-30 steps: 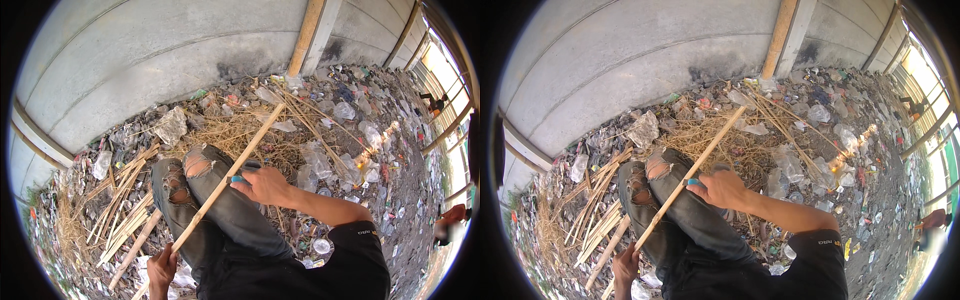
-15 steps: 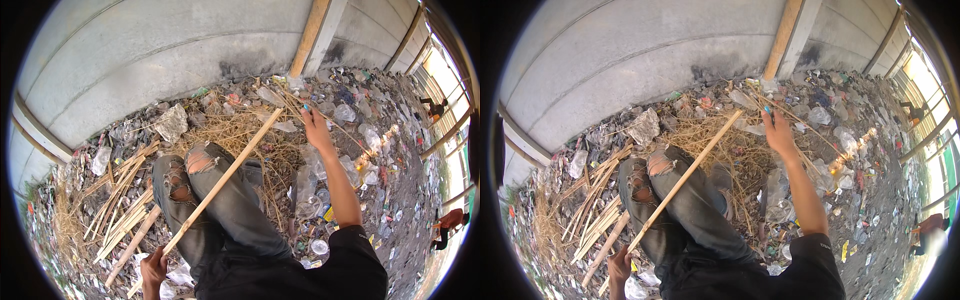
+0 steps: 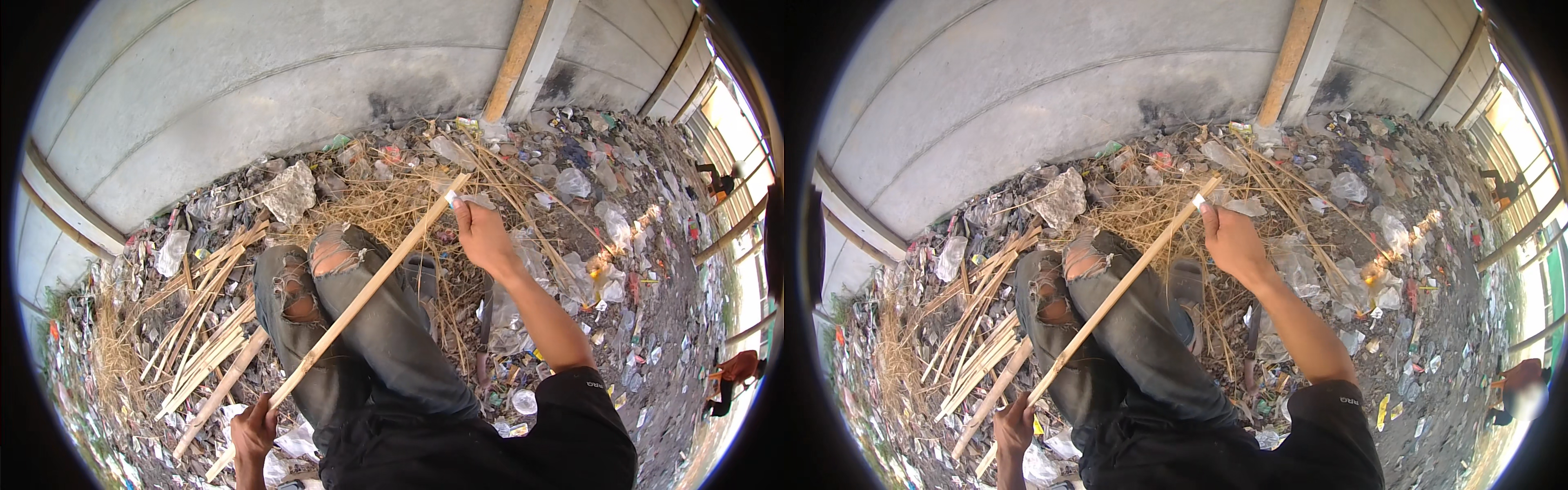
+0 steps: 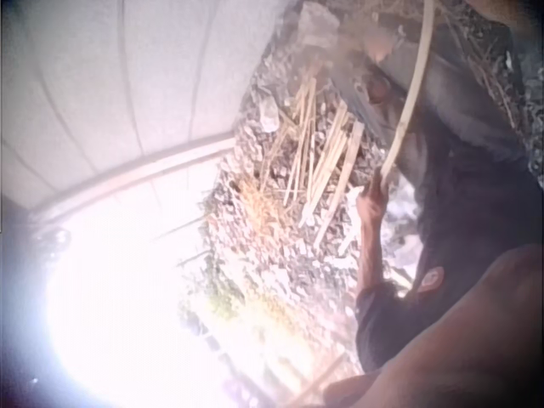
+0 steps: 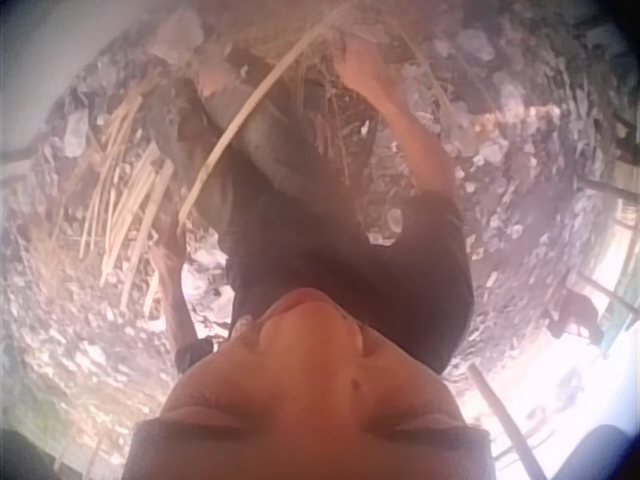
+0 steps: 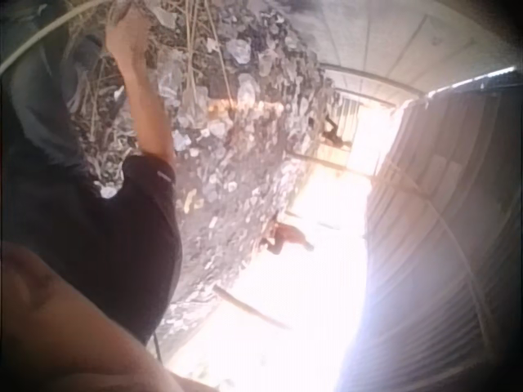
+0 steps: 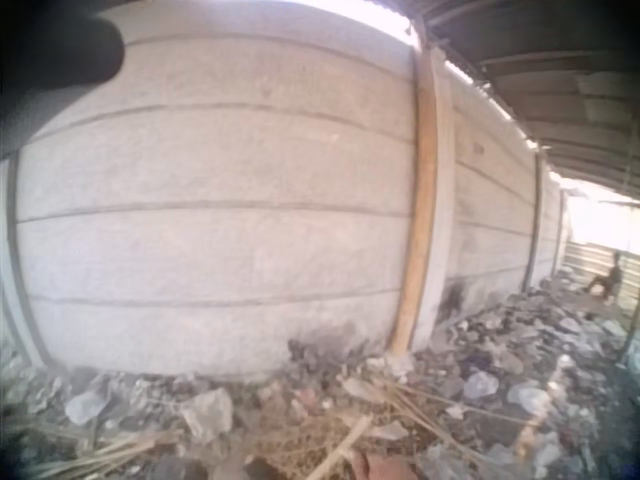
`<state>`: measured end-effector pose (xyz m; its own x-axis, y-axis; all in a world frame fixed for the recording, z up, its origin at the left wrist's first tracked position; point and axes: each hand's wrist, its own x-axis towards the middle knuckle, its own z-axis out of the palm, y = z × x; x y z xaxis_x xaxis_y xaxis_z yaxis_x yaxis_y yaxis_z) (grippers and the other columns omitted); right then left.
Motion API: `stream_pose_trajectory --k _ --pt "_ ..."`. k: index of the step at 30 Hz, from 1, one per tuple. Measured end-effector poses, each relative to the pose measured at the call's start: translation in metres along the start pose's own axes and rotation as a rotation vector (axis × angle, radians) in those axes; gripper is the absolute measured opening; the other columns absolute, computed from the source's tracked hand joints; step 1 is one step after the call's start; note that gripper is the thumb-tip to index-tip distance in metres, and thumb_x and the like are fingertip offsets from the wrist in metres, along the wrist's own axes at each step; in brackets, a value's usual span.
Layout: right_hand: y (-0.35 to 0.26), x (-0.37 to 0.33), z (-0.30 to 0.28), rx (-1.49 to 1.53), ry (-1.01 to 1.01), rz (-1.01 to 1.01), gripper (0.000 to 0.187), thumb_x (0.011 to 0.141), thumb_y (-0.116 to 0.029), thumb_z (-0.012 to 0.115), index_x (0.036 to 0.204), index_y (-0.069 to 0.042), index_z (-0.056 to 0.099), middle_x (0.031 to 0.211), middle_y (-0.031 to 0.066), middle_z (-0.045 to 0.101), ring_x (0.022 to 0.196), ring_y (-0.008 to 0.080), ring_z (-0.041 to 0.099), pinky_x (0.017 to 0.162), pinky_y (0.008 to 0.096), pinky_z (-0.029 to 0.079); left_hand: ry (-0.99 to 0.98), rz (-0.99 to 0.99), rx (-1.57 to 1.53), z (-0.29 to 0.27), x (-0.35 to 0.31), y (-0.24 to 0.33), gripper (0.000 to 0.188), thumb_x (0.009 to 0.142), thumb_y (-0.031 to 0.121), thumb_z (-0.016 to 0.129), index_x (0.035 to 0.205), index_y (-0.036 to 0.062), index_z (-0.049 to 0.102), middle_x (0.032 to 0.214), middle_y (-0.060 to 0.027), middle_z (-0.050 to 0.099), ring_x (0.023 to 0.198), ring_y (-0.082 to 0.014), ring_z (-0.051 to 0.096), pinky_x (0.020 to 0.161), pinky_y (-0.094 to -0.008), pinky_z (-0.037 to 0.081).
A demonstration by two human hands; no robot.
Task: The person sits on the ground and uses a utility knife to shave and smooth a long bamboo stick. They hold the stick with their left hand and scrape along its length with the knife in their right hand, removing thin strips of material.
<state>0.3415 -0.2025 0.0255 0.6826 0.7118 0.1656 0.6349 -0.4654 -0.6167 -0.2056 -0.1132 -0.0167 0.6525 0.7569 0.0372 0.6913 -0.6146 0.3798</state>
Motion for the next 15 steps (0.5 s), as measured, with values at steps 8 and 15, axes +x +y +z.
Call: stream_pose_trajectory --k 8,15 --pt "0.016 0.027 -0.008 0.014 -0.002 0.110 0.067 0.115 -0.046 0.037 0.084 0.006 0.065 0.063 0.0248 0.059 0.064 0.0480 0.060 0.064 0.0547 0.047 -0.040 -0.036 -0.006 -0.010 0.006 0.014 0.029 0.099 0.031 0.067 0.120 0.0119 0.072 0.077 -0.0165 0.071 0.065 -0.0407 0.070 0.056 -0.0490 0.053" --pt "-0.042 -0.077 0.062 0.001 -0.327 -0.257 0.055 0.112 -0.042 0.046 0.095 0.004 0.069 0.071 0.0298 0.064 0.072 0.0524 0.065 0.066 0.0559 0.051 -0.064 -0.123 -0.194 -0.001 0.005 0.039 0.025 0.098 0.019 0.070 0.120 0.0082 0.073 0.079 -0.0203 0.072 0.067 -0.0416 0.071 0.058 -0.0471 0.053"
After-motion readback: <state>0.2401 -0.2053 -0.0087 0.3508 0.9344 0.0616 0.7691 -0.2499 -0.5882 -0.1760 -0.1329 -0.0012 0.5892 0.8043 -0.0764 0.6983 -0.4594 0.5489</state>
